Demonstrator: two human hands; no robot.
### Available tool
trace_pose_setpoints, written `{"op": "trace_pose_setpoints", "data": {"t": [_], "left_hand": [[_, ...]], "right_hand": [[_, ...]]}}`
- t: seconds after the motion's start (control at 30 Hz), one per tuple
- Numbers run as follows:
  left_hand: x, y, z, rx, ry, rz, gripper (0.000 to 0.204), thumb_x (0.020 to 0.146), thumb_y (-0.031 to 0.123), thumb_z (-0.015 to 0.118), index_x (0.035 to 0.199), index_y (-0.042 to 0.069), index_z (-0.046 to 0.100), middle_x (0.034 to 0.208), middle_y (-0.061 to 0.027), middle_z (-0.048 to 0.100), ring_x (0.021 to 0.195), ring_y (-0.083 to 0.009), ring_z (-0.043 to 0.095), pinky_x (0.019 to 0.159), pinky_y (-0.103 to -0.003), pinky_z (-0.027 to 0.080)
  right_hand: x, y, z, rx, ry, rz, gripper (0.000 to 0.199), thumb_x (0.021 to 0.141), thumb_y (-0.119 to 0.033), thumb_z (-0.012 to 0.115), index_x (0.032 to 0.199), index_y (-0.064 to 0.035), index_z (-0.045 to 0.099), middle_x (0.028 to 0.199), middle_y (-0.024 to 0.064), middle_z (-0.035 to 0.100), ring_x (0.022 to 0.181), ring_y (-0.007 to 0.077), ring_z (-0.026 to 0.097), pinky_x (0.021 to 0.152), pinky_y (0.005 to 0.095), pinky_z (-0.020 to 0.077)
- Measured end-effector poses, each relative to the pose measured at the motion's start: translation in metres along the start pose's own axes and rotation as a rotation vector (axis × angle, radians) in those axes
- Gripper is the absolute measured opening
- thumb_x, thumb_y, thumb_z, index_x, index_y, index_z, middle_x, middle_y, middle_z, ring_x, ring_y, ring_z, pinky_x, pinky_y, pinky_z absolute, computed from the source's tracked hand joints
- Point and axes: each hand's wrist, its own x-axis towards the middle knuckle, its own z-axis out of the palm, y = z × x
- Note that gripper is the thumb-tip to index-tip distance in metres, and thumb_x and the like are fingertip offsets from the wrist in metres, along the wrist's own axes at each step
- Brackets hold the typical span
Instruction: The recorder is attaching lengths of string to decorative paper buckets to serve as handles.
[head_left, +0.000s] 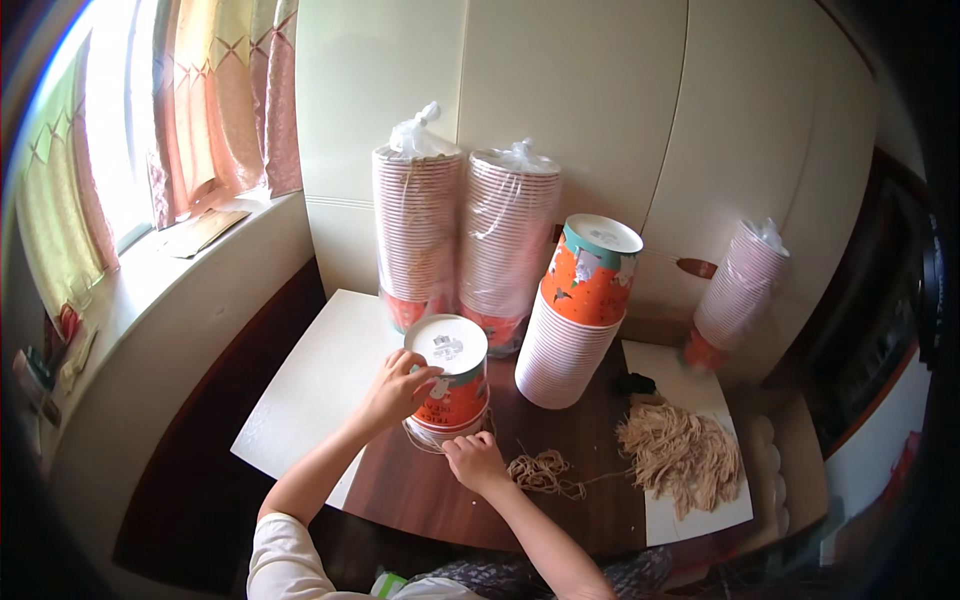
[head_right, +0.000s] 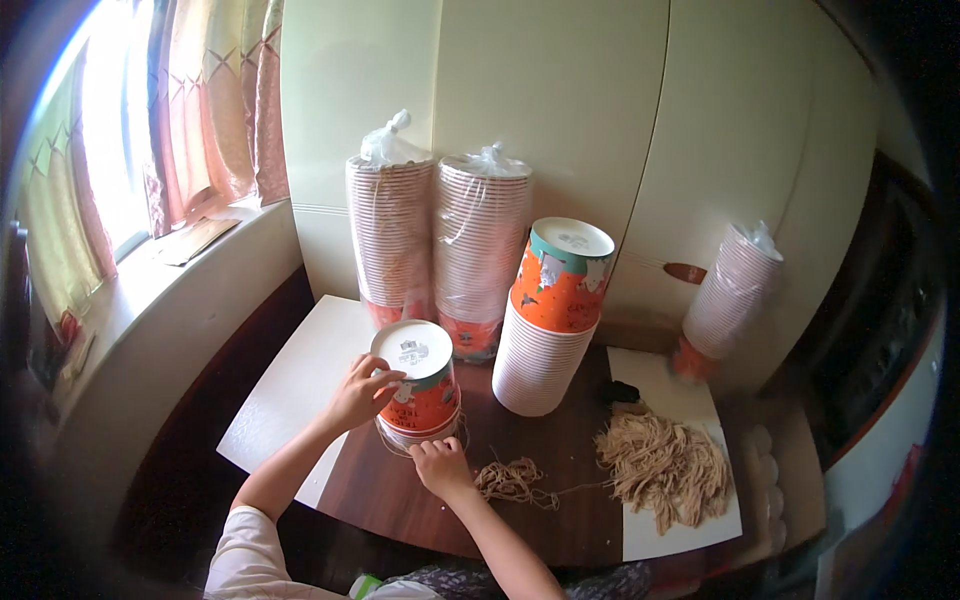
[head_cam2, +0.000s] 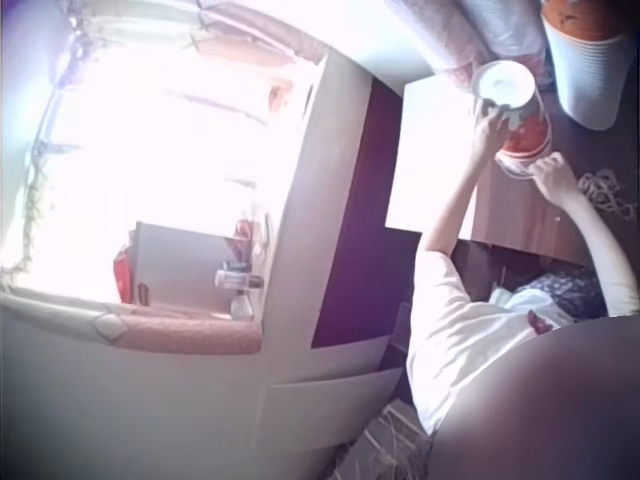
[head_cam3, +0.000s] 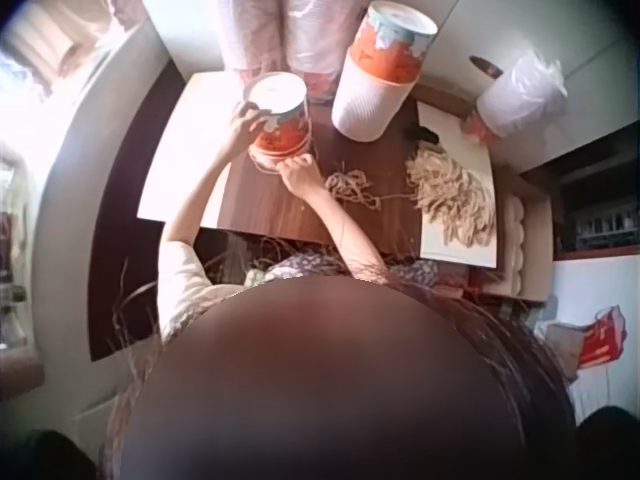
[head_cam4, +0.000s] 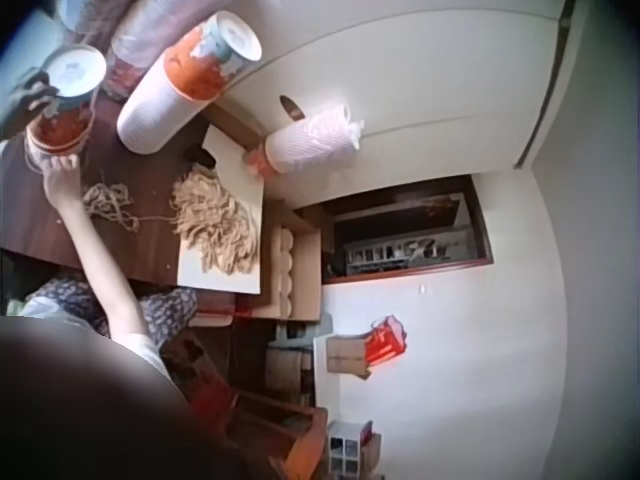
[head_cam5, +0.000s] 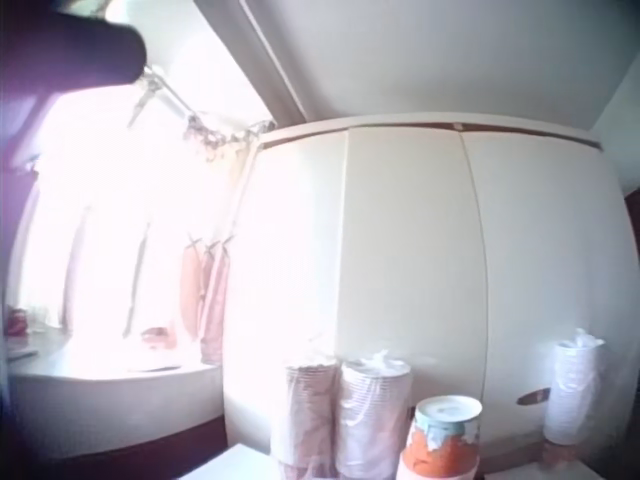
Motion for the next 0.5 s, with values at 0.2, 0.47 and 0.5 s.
{"op": "trace_pose_setpoints", "data": {"t": [0.2,0.47,0.5], "left_hand": [[-0.007,-0.002,0.008,0.035,-0.003,-0.001,0.028,0.066,0.006,0.065,0.094,0.013,0.062,0.088,-0.0073,0.05,0.089,-0.026,0.048,0.082,-0.037,0.038],[-0.013,0.0,0.011,0.075,-0.014,0.022,0.027,0.068,0.006,0.063,0.094,0.013,0.061,0.089,-0.0075,0.05,0.087,-0.0267,0.048,0.079,-0.037,0.04],[-0.013,0.001,0.011,0.073,-0.015,0.025,0.027,0.068,0.006,0.063,0.094,0.013,0.061,0.089,-0.0075,0.05,0.087,-0.0267,0.048,0.079,-0.037,0.04]], "right_hand": [[-0.009,-0.002,-0.001,-0.008,-0.168,0.07,0.016,0.071,-0.022,0.061,0.078,-0.0114,0.05,0.071,0.0018,0.056,0.07,0.0183,0.058,0.068,0.0356,0.0402],[-0.025,-0.004,0.003,-0.08,-0.412,0.397,0.033,0.068,-0.028,0.064,0.092,-0.0096,0.05,0.088,0.0091,0.057,0.087,0.0265,0.055,0.07,0.0418,0.044],[-0.025,0.001,0.004,-0.036,-0.439,0.439,0.04,0.069,-0.029,0.064,0.098,-0.0079,0.047,0.093,0.0108,0.056,0.089,0.0284,0.054,0.072,0.0432,0.0444]]}}
